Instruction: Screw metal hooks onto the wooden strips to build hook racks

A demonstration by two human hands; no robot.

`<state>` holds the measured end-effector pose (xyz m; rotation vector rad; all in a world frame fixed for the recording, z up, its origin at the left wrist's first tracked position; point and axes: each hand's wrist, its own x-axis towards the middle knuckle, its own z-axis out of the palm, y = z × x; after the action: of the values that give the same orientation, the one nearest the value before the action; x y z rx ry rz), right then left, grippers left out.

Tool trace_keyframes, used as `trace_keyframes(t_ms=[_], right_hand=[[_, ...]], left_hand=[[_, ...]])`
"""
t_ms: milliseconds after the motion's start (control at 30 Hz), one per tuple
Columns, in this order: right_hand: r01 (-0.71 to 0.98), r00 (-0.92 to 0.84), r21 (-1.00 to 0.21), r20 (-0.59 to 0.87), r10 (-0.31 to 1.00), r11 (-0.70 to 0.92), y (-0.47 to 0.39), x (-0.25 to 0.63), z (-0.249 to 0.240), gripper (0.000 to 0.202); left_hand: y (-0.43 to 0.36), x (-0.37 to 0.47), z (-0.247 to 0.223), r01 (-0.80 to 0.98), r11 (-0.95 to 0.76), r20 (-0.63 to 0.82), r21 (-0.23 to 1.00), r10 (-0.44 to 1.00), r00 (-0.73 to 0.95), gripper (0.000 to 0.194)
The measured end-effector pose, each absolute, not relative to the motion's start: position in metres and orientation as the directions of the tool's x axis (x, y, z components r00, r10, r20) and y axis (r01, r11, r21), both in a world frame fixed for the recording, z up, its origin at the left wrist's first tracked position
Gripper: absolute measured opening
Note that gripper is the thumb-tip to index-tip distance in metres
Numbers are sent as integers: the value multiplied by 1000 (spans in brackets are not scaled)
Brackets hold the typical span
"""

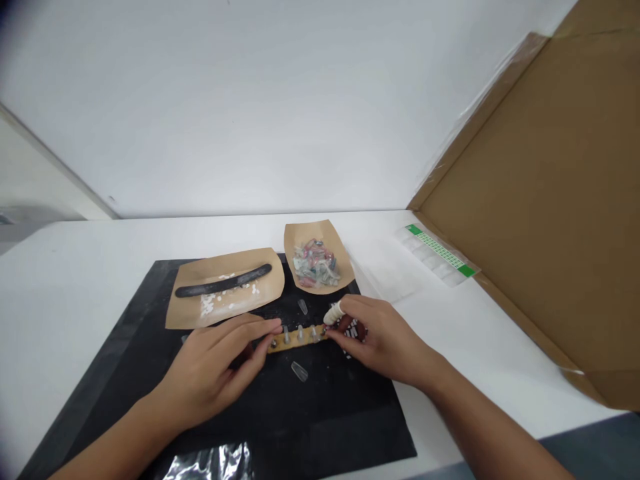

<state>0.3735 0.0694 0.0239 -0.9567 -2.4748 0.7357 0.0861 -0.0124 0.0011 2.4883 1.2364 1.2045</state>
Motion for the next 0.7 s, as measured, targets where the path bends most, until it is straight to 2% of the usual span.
trace_keyframes(t_ms=[433, 700], right_hand=[[511, -688, -569, 178, 703, 644, 68, 375, 18, 6], [522, -692, -538, 187, 697, 662, 70, 375, 18, 13]], left_hand=[[-12, 84, -1, 621, -673, 598, 402, 706, 379, 32], [-13, 84, -1, 635, -652, 588, 415, 724, 360, 32]])
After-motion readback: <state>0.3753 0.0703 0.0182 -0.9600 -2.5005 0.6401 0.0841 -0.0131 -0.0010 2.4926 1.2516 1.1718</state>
